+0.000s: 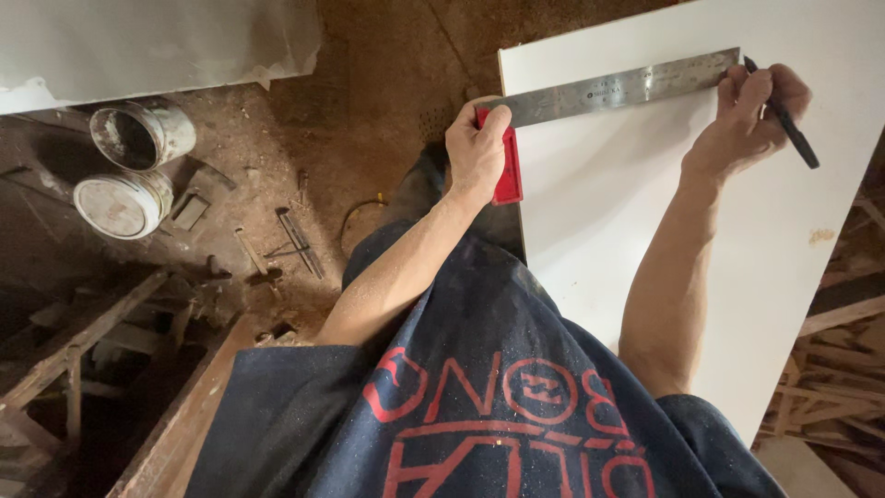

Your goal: The person measures a large white panel with a tape measure, repositions the panel, and then uses a metal square and pencil to mark a straight line on the surface.

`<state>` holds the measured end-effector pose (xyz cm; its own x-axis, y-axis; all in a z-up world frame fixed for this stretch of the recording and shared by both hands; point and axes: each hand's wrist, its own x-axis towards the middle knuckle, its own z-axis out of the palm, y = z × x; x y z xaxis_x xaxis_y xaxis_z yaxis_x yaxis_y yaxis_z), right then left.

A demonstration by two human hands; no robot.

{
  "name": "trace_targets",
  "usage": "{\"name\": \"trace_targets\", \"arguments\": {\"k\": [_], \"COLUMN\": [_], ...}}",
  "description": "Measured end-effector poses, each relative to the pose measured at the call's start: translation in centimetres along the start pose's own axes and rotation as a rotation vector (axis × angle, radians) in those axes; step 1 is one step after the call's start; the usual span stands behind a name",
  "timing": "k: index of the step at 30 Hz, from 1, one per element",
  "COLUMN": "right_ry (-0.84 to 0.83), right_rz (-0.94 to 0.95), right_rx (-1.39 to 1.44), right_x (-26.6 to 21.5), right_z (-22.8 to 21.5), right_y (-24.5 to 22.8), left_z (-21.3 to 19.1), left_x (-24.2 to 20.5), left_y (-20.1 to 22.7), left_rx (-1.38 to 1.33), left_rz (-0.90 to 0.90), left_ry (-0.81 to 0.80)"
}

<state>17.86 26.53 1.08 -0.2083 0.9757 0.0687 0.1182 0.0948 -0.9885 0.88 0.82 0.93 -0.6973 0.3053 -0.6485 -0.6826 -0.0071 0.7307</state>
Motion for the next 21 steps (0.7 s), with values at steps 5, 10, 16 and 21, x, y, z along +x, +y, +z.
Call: {"name": "trace_targets", "arguments": {"k": [5,10,16,21], "right_ry": [0.016,0.048,0.027,0.056], "right_rz": [0.001,0.04,0.064,0.036], "right_rx": [-0.01,-0.017,0.125,0.203], "right_x": [0.0,-0.1,0.1,0.4], "right_z": [0.2,0.1,-0.4,-0.3], "right_y": [-0.2,-0.3,0.7,1.8], "left_z": [-0.1,-0.2,-0.1,-0.6], "left_x": [0.0,0.1,0.6,0.4], "left_y": [-0.1,-0.4,-1.0,-0.6], "left_rx": [0.054,0.033,0.079,0.068], "left_rz": [0.029,0.022,0.08,0.046], "left_ry": [0.014,0.0,0.032,0.007]}}
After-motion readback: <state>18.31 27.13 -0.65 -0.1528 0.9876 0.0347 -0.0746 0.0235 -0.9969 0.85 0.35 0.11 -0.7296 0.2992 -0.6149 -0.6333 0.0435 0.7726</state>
